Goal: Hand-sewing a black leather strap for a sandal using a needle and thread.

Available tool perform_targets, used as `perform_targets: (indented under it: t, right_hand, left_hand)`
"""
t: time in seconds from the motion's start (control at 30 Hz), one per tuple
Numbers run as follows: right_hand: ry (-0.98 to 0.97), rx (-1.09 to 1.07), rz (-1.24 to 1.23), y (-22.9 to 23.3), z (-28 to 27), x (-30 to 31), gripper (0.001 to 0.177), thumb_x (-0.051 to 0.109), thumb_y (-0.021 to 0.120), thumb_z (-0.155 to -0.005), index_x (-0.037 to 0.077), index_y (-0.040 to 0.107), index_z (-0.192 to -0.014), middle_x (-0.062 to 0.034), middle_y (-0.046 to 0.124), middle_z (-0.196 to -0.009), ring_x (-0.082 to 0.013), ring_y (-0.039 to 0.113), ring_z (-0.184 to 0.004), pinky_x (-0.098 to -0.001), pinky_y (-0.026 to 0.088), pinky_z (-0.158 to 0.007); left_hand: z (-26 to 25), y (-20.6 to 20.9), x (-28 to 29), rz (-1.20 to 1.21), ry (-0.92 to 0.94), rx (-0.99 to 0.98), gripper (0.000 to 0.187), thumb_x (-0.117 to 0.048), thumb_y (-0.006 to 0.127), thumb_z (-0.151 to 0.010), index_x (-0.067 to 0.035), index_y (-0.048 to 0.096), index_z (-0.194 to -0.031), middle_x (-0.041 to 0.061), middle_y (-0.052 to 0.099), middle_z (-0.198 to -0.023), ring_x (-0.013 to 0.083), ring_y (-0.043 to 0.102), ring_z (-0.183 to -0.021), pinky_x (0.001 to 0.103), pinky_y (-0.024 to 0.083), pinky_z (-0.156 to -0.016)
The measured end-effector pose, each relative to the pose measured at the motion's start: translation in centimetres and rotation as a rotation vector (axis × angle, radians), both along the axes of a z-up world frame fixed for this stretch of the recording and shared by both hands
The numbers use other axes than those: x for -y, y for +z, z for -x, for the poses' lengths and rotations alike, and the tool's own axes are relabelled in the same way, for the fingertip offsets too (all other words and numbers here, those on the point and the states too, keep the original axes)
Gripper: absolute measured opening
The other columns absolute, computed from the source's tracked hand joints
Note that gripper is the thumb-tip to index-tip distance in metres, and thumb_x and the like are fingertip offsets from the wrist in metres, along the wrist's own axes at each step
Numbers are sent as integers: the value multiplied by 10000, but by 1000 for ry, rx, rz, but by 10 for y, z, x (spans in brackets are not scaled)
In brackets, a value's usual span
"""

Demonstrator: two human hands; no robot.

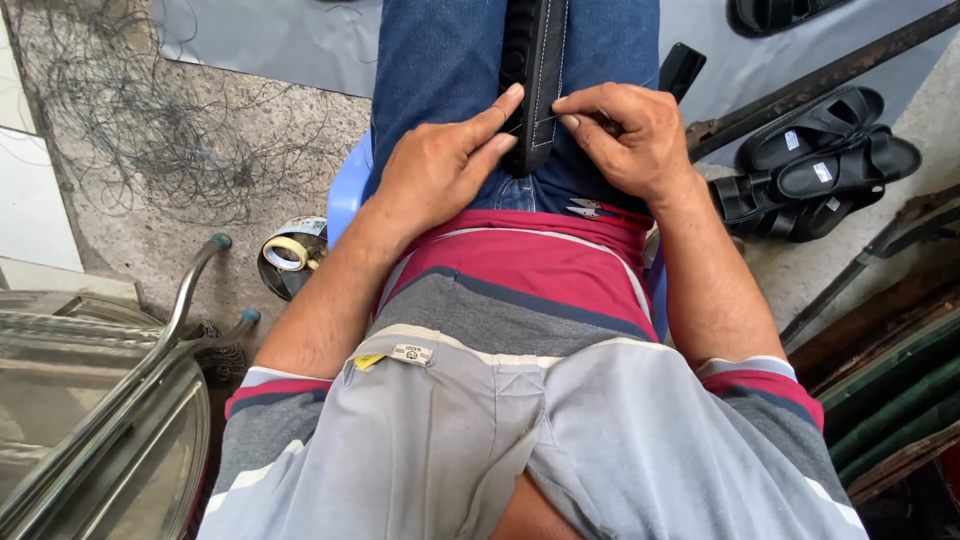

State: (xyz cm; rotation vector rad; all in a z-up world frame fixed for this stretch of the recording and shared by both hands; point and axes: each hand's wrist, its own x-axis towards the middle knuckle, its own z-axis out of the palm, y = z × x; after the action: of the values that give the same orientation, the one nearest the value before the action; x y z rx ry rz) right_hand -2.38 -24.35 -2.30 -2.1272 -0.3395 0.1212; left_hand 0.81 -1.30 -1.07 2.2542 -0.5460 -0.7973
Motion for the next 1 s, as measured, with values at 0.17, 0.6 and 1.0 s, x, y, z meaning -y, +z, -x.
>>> perform_targets:
  t: [0.17, 0.6, 1.0]
  right_hand:
    - [-2, 28, -20, -6, 6, -1, 91, -1, 649, -905, 27, 669, -989, -63, 655, -813, -164, 580, -652, -265, 434, -590]
    - [47, -4, 109, 50, 37, 18, 90, 47, 653, -901, 6, 591, -851, -109, 575, -828, -250, 512, -774, -353, 414, -718]
    - [250, -597, 341, 39, 53, 29, 199, 331, 690, -757, 187, 611, -870, 0, 554, -830, -152, 568, -750, -291, 441, -643]
  left_hand:
    - [-4, -7, -7, 132, -61, 2, 426, -195, 483, -928, -297, 401, -1333, 56, 638, -814, 294, 602, -627, 366, 448, -588]
    - [26, 40, -95, -186, 470, 144, 340, -228, 761, -777, -88, 492, -929, 166, 395, -1089, 337, 460, -1107, 462, 426, -918]
    - [67, 16, -92, 27, 6, 351, 92, -151, 577, -870, -160, 646, -929, 60, 535, -738, 296, 528, -638, 451, 389, -555]
